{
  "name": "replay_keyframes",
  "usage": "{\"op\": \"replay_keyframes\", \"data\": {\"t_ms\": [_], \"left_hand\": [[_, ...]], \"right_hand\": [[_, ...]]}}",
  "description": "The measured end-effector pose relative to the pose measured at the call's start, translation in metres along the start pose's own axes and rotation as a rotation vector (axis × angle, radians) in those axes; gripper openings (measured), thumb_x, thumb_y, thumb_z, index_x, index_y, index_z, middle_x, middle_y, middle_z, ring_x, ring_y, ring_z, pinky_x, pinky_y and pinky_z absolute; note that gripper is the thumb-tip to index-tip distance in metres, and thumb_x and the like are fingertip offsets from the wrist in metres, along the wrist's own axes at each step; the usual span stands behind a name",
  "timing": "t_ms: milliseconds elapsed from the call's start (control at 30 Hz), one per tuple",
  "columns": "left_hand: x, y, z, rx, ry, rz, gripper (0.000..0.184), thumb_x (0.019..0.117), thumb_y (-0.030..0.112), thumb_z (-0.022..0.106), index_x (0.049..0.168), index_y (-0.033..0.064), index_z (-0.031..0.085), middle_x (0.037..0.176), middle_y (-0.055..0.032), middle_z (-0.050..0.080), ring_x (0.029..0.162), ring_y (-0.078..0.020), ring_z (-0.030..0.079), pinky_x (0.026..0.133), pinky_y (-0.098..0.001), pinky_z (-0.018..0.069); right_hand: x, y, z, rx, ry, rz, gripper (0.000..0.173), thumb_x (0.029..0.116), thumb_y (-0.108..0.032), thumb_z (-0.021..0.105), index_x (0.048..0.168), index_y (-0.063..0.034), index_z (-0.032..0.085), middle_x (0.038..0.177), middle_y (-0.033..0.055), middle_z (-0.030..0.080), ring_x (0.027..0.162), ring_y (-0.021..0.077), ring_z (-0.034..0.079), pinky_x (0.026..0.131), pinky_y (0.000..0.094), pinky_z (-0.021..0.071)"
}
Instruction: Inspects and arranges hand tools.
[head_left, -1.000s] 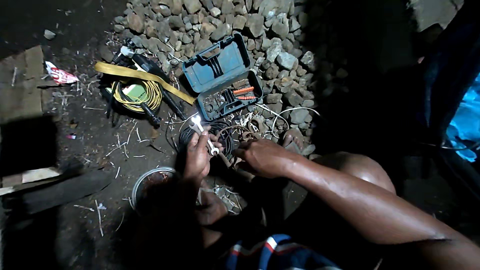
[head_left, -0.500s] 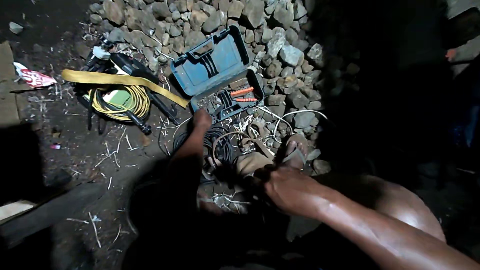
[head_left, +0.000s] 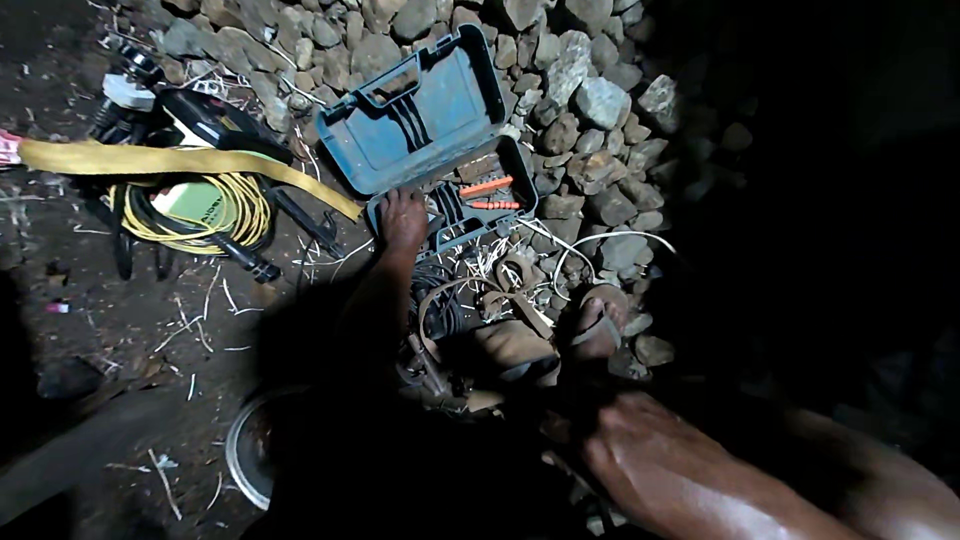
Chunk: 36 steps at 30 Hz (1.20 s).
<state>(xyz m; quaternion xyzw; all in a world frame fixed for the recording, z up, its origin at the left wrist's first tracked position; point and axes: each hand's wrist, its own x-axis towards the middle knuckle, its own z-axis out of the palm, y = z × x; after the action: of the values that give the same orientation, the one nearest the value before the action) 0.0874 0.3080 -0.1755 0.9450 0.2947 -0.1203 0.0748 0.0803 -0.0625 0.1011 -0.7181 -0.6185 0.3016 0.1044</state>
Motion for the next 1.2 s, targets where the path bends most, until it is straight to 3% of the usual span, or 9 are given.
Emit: {"op": "replay_keyframes", "data": {"t_ms": [167,300,367,500,733,867,1000,1100,1200], "left_hand": [[0.016,0.012,0.007,-0.159,-0.055,-0.13,0.042,0.1047,0.032,0.051,0.141,0.0125,0.06,0.139,-0.0175,0.061,0.134,-0.0383,0.053,0.109,-0.0595,0.043],[0.022,0.018,0.008,-0.149,-0.002,-0.055,0.039,0.1027,0.024,0.055,0.137,0.0074,0.061,0.133,-0.0187,0.065,0.128,-0.0389,0.059,0.106,-0.058,0.0465],[0.022,0.019,0.005,-0.118,0.012,0.005,0.038,0.1032,0.017,0.054,0.141,0.0126,0.059,0.132,-0.0181,0.065,0.125,-0.0405,0.06,0.103,-0.0594,0.0486],[0.022,0.03,0.004,-0.072,-0.031,-0.092,0.036,0.1043,0.017,0.05,0.139,0.0116,0.058,0.119,-0.0223,0.07,0.11,-0.0443,0.068,0.088,-0.0622,0.0547],[0.023,0.037,0.012,-0.05,-0.035,-0.16,0.039,0.1036,0.02,0.049,0.138,0.0037,0.056,0.117,-0.0257,0.069,0.108,-0.0464,0.068,0.086,-0.0635,0.0545],[0.02,0.031,0.013,-0.03,-0.021,-0.107,0.041,0.105,0.022,0.048,0.143,0.0071,0.052,0.12,-0.0248,0.068,0.104,-0.0475,0.068,0.082,-0.0645,0.0547],[0.02,0.033,-0.002,-0.091,-0.121,-0.149,0.039,0.1051,0.025,0.05,0.139,0.0065,0.057,0.115,-0.0276,0.069,0.105,-0.0493,0.068,0.083,-0.0679,0.0531],[0.027,0.034,-0.014,-0.077,-0.164,-0.14,0.035,0.1006,0.022,0.057,0.129,0.0027,0.062,0.111,-0.0269,0.07,0.105,-0.0476,0.068,0.084,-0.0663,0.054],[0.025,0.031,-0.015,-0.061,-0.129,-0.124,0.037,0.1009,0.026,0.056,0.131,0.0061,0.064,0.11,-0.0258,0.071,0.104,-0.0466,0.069,0.084,-0.0666,0.0536]], "right_hand": [[0.001,-0.004,-0.001,0.013,-0.011,-0.016,0.032,0.1019,-0.042,0.056,0.116,-0.0186,0.072,0.097,0.0056,0.071,0.085,0.0257,0.071,0.069,0.0421,0.0603],[0.001,-0.005,0.004,0.024,-0.032,0.002,0.032,0.1025,-0.043,0.055,0.113,-0.0179,0.073,0.097,0.0061,0.07,0.088,0.0258,0.071,0.072,0.0423,0.0605],[0.002,-0.006,0.002,0.04,-0.037,-0.011,0.029,0.1021,-0.039,0.057,0.106,-0.0151,0.073,0.091,0.007,0.068,0.084,0.0265,0.07,0.069,0.0427,0.0599],[0.0,-0.008,-0.002,0.067,-0.041,-0.025,0.028,0.1012,-0.037,0.058,0.093,-0.0131,0.071,0.082,0.0065,0.065,0.076,0.0252,0.068,0.061,0.0414,0.0572],[-0.004,-0.004,0.001,0.047,-0.074,0.009,0.028,0.1035,-0.037,0.054,0.107,-0.0149,0.071,0.092,0.0079,0.067,0.083,0.0272,0.069,0.067,0.043,0.0582],[-0.005,-0.002,-0.002,0.061,-0.058,0.0,0.033,0.1026,-0.038,0.057,0.085,-0.0122,0.069,0.08,0.0069,0.065,0.074,0.026,0.068,0.061,0.0422,0.057],[-0.006,-0.004,0.001,0.07,-0.075,0.004,0.031,0.1052,-0.04,0.052,0.108,-0.0153,0.072,0.09,0.0069,0.067,0.083,0.026,0.069,0.068,0.0427,0.0587],[-0.007,-0.006,-0.001,0.069,-0.089,-0.002,0.029,0.1045,-0.037,0.054,0.106,-0.0147,0.071,0.089,0.0071,0.067,0.083,0.0262,0.069,0.067,0.0423,0.0583],[-0.007,-0.005,-0.001,0.067,-0.093,0.008,0.029,0.1046,-0.037,0.054,0.113,-0.0154,0.072,0.094,0.0079,0.068,0.085,0.0274,0.07,0.069,0.0436,0.0589]]}}
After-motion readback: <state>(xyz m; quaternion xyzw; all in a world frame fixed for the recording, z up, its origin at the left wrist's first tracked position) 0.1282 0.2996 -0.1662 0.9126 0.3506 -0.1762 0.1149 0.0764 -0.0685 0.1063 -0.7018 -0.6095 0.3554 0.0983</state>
